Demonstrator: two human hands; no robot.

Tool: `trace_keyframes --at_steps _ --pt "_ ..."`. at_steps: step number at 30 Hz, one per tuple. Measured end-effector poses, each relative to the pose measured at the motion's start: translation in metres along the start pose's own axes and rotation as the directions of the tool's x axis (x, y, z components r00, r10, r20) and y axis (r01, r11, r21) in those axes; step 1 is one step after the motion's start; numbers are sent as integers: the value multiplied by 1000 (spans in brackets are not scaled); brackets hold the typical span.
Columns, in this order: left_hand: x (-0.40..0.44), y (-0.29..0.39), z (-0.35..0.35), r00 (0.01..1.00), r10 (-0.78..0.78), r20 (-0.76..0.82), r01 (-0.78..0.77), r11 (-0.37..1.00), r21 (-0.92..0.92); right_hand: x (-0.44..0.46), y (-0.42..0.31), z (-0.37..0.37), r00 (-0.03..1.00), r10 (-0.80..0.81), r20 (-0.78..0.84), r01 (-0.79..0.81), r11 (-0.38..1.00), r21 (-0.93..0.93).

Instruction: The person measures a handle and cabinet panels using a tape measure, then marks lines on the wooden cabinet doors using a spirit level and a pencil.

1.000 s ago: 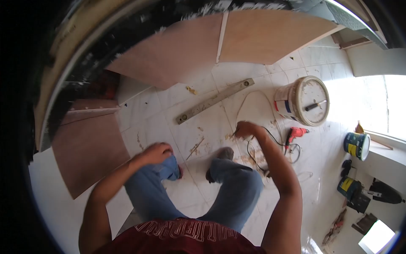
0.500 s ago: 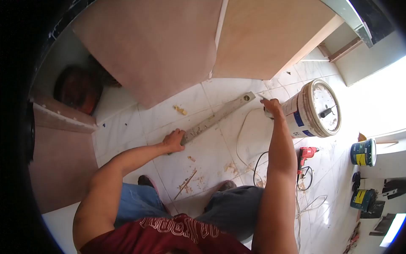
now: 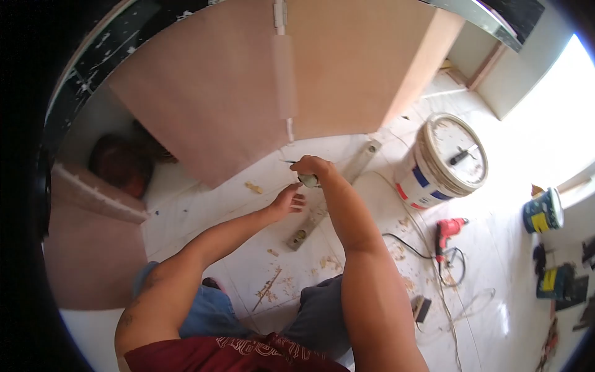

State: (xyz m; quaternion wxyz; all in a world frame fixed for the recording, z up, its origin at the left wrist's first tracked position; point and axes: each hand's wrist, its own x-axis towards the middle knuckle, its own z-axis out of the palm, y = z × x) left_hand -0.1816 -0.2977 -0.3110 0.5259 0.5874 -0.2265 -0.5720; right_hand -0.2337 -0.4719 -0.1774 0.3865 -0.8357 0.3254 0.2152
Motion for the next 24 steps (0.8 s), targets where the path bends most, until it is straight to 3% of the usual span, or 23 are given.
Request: trace_keyframes --at_steps 1,3,4,6,8,10,11,12,13,14,15,16,18,20,21,24 --pt "-3 19 -3 993 -114 17 110 885 -453 7 -9 4 999 -16 51 11 994 106" --pt "-25 68 -10 995 -50 90 87 867 -491 28 -27 11 996 -45 72 13 919 394" --pt "-33 84 -23 997 -43 58 65 890 -452 44 -35 14 994 -57 95 0 857 515" --pt "-50 102 -45 999 -47 7 46 919 -393 108 -34 29 960 -252 124 153 840 520" --pt "-45 105 -79 984 -90 -154 84 995 -44 76 -64 36 942 -305 142 155 769 620" --pt "-74 130 -92 953 -187 -238 233 955 185 83 -77 52 903 -395 169 178 702 689" --pt "-89 134 -100 954 -168 -247 238 928 287 101 -78 56 902 -381 205 200 788 583" --pt "-103 136 -108 947 -189 -260 282 878 387 72 -102 51 947 -273 169 227 942 247" --pt "-108 128 -116 936 -237 -260 327 857 399 92 -99 58 961 -193 199 186 981 56" --pt "-108 120 -125 925 -292 -242 371 832 412 75 -112 54 951 -217 219 247 961 -125" --pt "-93 105 -134 906 -348 -241 422 785 453 113 -86 57 818 -487 307 559 800 -220" --pt "-79 87 -144 889 -398 -227 457 733 504 118 -77 61 865 -461 197 450 887 102" --pt "-104 98 -137 944 -285 -163 328 838 435 99 -86 61 883 -432 186 452 888 -83" --pt "-108 106 -130 953 -225 -202 291 863 414 111 -64 52 944 -320 75 325 874 -360" --pt "-110 116 -125 961 -200 -188 264 864 429 115 -43 46 897 -427 116 443 856 -266" --pt "-84 124 -108 983 -182 5 163 891 423 29 -66 48 973 -229 36 220 961 169"
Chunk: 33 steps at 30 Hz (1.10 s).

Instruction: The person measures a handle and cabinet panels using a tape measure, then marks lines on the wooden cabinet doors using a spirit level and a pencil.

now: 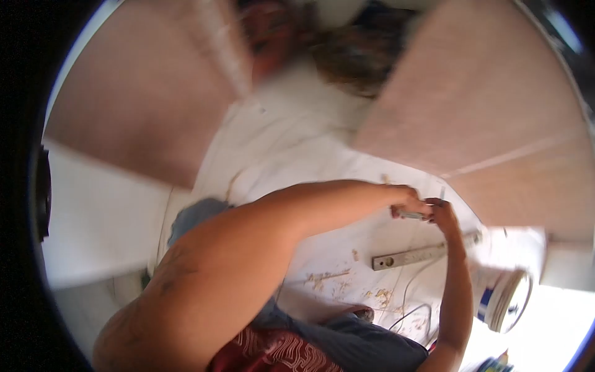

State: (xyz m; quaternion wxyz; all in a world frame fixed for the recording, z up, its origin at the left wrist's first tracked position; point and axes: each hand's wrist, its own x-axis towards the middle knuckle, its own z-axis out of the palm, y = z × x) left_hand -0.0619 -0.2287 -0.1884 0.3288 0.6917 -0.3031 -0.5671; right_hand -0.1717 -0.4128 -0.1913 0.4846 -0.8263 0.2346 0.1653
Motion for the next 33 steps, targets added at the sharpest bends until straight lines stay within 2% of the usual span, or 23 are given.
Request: trace_keyframes --at_steps 2,3,4,5,6,7,8,9,12,13,17,18,20,21,22,24,25,26,27,28,30,32,33 --pt "-1 11 6 990 83 115 -82 997 -12 -39 -24 5 988 110 -107 -116 992 -54" --pt "18 7 15 979 150 138 -149 989 -21 -50 -20 11 972 171 -160 -165 985 49" --pt "34 3 30 964 213 161 -211 977 -28 -71 -39 18 953 192 -233 -183 981 61" --pt "16 11 33 919 313 238 -278 946 -169 -77 -23 18 944 155 -292 -154 988 26" --pt "21 15 45 908 312 281 -282 949 -142 -87 -8 21 928 125 -350 -138 990 -13" --pt "31 12 60 894 312 323 -285 950 -128 -103 -9 23 913 195 -359 -229 972 -57" --pt "34 13 70 884 311 350 -284 950 -128 -112 -17 20 899 263 -351 -318 942 -109" --pt "28 17 74 825 387 412 -327 921 -211 -119 -22 17 883 333 -332 -402 901 -164" --pt "11 24 94 882 338 329 -241 922 -302 -124 -36 -2 841 493 -221 -540 782 -310" --pt "5 26 97 878 389 280 -298 901 -316 -124 -40 -11 826 531 -187 -562 758 -330" --pt "41 20 107 860 420 289 -331 892 -308 -101 -53 -27 785 614 -79 -586 695 -416" --pt "36 18 97 881 397 258 -336 908 -249 -90 -54 -25 789 611 -66 -576 697 -428" --pt "20 19 68 916 362 173 -347 931 -114 -67 -56 -20 863 504 -26 -458 760 -462" --pt "8 25 44 931 303 203 -328 939 106 -49 -54 -16 894 448 1 -391 781 -487" --pt "-3 25 25 952 258 167 -288 938 190 -34 -50 -5 918 395 39 -323 802 -502" --pt "1 13 -16 989 112 99 -139 932 334 -12 -50 22 992 123 -9 -121 968 -222" --pt "-23 18 -34 998 64 -2 -56 877 478 -4 -50 41 998 -52 19 49 994 99" --pt "-50 18 -56 994 96 60 -113 860 497 2 -50 63 976 -216 2 195 888 417" --pt "-73 20 -72 999 -2 35 -16 859 512 9 -52 80 954 -297 49 209 770 603" --pt "-104 34 -75 986 -148 -76 164 786 597 15 -55 102 920 -385 70 193 602 775" --pt "-142 29 -102 943 -133 -304 315 650 692 24 -65 141 887 -453 85 195 537 821" --pt "-186 34 -122 910 -170 -380 407 545 733 31 -79 168 860 -495 125 178 519 836" --pt "-197 14 -156 930 -138 -340 363 481 798 36 -85 169 852 -502 149 170 535 827"
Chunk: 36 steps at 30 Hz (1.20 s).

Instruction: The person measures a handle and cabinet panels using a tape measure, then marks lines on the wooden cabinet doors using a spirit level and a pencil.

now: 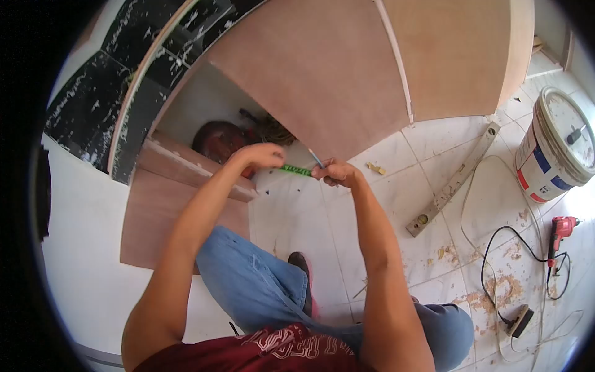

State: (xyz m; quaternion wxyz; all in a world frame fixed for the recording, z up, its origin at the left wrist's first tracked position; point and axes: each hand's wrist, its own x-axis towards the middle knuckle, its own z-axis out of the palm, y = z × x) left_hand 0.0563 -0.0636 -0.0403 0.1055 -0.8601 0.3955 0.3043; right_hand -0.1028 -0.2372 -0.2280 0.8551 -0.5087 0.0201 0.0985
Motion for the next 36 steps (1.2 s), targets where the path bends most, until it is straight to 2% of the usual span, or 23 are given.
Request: trace_keyframes --at_steps 1,3,5,6,9,10,13,15,16,18,21,25,28,29,30,31,32,33,34,35,36 --pt "7 -35 4 998 59 -3 -59 995 79 7 -2 -2 1000 20 18 -20 1000 -21" --pt "-50 -16 0 973 -229 -38 223 968 -116 14 -15 -10 999 -7 -39 -6 945 -327" --pt "-63 -44 4 968 -240 -71 236 970 -63 3 -34 -19 995 -52 -87 -17 760 -650" --pt "-67 -54 7 968 -239 -81 236 971 -45 0 -33 -32 990 -54 -131 -53 714 -698" --pt "-70 -71 -4 917 -370 -147 370 928 -27 -22 -23 -65 959 -27 -283 -193 668 -719" --pt "-70 -67 -1 886 -441 -140 422 895 -146 -31 -20 -71 952 -34 -303 -206 660 -723" --pt "-63 -48 1 941 -322 -105 324 946 -2 -42 2 -83 937 -88 -339 -226 588 -777" --pt "-48 -47 2 923 -312 -225 336 939 74 -22 25 -90 928 -184 -323 -204 474 -856" --pt "-40 -46 1 910 -298 -287 341 933 113 -16 30 -88 902 -204 -381 -258 453 -853" --pt "-30 -38 -3 903 -286 -319 340 932 126 -10 27 -67 831 -251 -496 -371 414 -831" --pt "-14 -38 -6 911 -235 -339 294 946 134 -8 3 -38 854 -283 -437 -326 364 -872" --pt "-8 -40 -7 900 -241 -363 291 952 90 17 -6 -17 805 -385 -452 -312 373 -874" --pt "5 -73 -5 935 -135 -327 163 985 60 38 2 -22 807 -476 -350 -181 364 -913" --pt "14 -90 0 942 -28 -333 62 994 94 47 3 -25 794 -508 -335 -135 389 -911" --pt "12 -93 3 944 43 -327 -4 993 119 48 -5 -20 813 -490 -315 -154 342 -927" --pt "16 -99 6 964 48 -263 -29 997 74 54 -5 -19 782 -540 -312 -157 314 -936" --pt "24 -110 13 950 149 -275 -126 987 100 46 -20 0 699 -640 -319 -143 312 -939" --pt "21 -104 15 961 90 -262 -69 994 88 33 -38 26 609 -728 -316 -115 313 -943" --pt "20 -105 21 940 118 -320 -114 993 32 25 -57 47 504 -819 -275 15 327 -945" --pt "9 -94 14 954 81 -287 -112 990 -91 20 -75 66 387 -889 -245 157 325 -933" --pt "-7 -79 7 955 65 -290 -123 975 -186 12 -86 87 420 -860 -290 179 392 -903"
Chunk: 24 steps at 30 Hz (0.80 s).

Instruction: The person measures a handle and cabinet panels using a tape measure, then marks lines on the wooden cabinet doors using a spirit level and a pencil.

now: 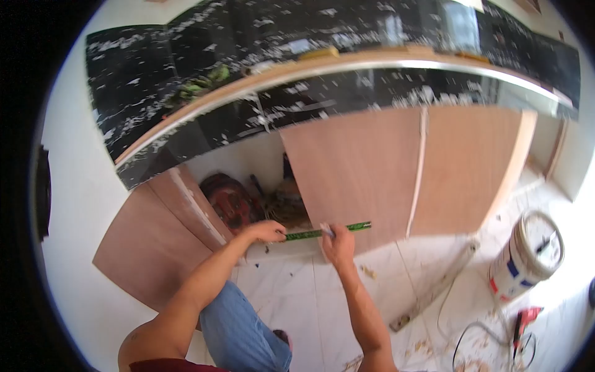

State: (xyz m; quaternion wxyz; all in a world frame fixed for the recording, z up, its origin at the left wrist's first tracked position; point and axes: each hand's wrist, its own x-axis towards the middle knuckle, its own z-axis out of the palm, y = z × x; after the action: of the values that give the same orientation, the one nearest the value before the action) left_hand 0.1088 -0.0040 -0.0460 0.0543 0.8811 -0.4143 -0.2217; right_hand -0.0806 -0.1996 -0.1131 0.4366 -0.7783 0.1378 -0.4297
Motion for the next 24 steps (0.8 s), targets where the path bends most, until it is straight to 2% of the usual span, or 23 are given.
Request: trace_keyframes --at_steps 1,2,3,4,6,7,9,12,13,14,15,16,18,19,20,21,23,24 --pt "1 -2 0 998 56 -28 -58 992 -110 -1 -21 -4 998 61 29 -63 997 47" --pt "7 -4 2 979 168 -113 -188 962 -196 -3 -38 -5 997 -66 -31 68 995 71" --pt "-6 19 -9 967 186 -173 -232 926 -298 -8 -52 -6 980 -179 -92 187 979 86" --pt "-27 52 -20 952 206 -225 -282 876 -391 -12 -67 -5 977 -173 -125 188 976 114" --pt "-45 94 -24 869 207 -449 -432 759 -487 -17 -92 -5 967 -149 -205 183 970 161" --pt "-52 111 -23 814 197 -546 -513 685 -518 -19 -102 -9 972 -179 -151 205 963 175" --pt "-68 140 -28 756 208 -621 -581 649 -491 -20 -117 -19 970 -240 -37 243 949 204" --pt "-98 172 -37 687 211 -695 -640 629 -442 -16 -126 -33 971 -235 -55 239 965 111" --pt "-102 179 -41 669 212 -712 -651 629 -425 -11 -128 -37 958 -277 -73 285 947 146" --pt "-104 188 -48 579 224 -784 -715 602 -356 -5 -128 -42 944 -316 -95 328 927 183" --pt "-109 197 -56 553 256 -793 -698 662 -273 -2 -128 -45 931 -346 -117 364 905 220" --pt "-117 205 -65 531 288 -797 -672 715 -190 3 -128 -47 943 -281 -178 332 839 432" --pt "-133 228 -83 504 310 -806 -570 820 -41 12 -130 -73 960 -253 -118 279 848 450" --pt "-137 234 -93 500 360 -788 -559 829 24 16 -136 -88 967 -238 -88 251 850 462" --pt "-140 241 -107 499 411 -763 -546 833 92 10 -173 -115 998 -67 3 53 814 578" --pt "-141 248 -122 500 463 -732 -533 831 162 12 -169 -122 995 -71 -73 100 808 581" --pt "-121 246 -169 253 471 -845 -625 747 229 20 -155 -135 970 -72 -234 197 795 573" --pt "-132 256 -207 358 341 -869 -533 839 110 23 -149 -144 952 -41 -302 226 761 608"
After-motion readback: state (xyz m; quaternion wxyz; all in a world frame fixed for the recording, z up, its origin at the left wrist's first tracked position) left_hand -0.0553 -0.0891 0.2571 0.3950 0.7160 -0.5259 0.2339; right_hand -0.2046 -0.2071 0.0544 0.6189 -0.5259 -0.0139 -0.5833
